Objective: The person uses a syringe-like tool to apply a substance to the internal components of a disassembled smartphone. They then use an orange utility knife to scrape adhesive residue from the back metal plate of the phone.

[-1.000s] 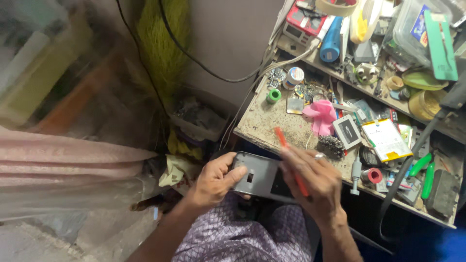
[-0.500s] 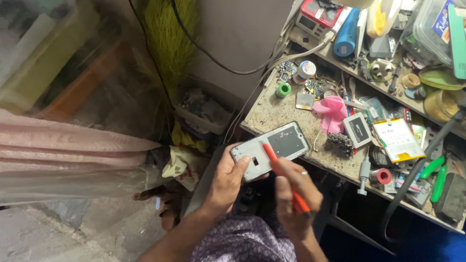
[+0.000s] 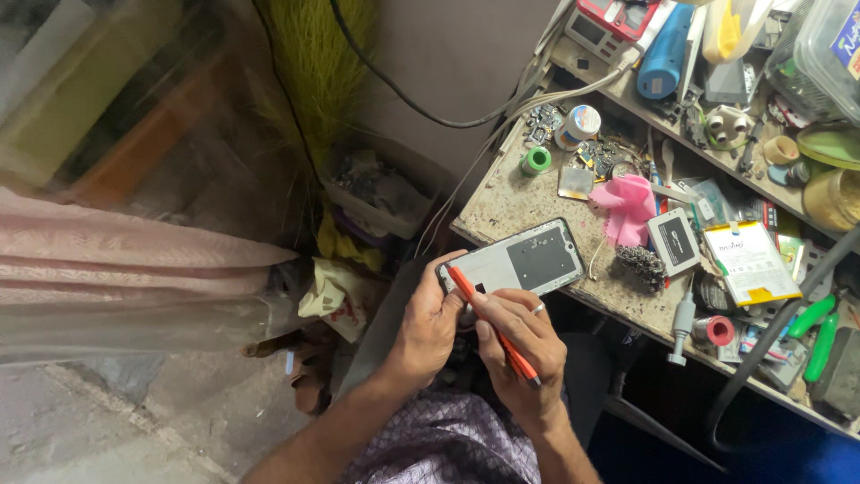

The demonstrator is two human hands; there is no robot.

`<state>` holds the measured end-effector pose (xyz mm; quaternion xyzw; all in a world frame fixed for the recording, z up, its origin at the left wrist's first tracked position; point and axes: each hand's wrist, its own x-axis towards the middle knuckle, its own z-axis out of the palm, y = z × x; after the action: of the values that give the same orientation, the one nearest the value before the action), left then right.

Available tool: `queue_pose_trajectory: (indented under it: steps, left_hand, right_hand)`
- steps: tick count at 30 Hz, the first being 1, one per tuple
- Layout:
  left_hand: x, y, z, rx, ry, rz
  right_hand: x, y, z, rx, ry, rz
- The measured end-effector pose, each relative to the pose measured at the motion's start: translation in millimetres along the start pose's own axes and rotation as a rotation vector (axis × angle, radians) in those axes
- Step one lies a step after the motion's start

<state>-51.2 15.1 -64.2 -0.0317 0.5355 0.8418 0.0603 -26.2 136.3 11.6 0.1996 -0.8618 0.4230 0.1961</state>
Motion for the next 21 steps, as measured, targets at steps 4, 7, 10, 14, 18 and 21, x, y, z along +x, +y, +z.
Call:
queue_pose_trajectory:
  steps: [4,7,10,14,18,21]
  left_hand:
    - [3.3,-2.2,-3.3,-0.013,-0.011,0.022]
    - [4.3,-2.6,-3.7,-0.074,-0.021,0.016]
    - [6.4,-3.8,-3.3,-0.143,-0.027,-0.015]
    - [8.3,-6.5,-2.7,-0.191,-0.019,-0.081]
    - [8.7,-9.7,-0.2,-0.12,-0.03,0.004]
    - [7.6,-10.1,2.3,-0.136,-0.03,0.009]
  right_hand:
    - [2.8,2.4,3.4,0.007,-0.003,0.012]
    - [1.6,5.8,4.6,-0.032,-0.006,0.001]
    - [3.5,12.8,4.9,-0.124,0.052,0.011]
    - [8.9,21.0,-1.0,-0.178,0.109,-0.009]
    - [6.8,17.4,-5.4,-0.192,0.078,-0.011]
    - [5.7,14.0,-7.1,-0.175,0.066,-0.005]
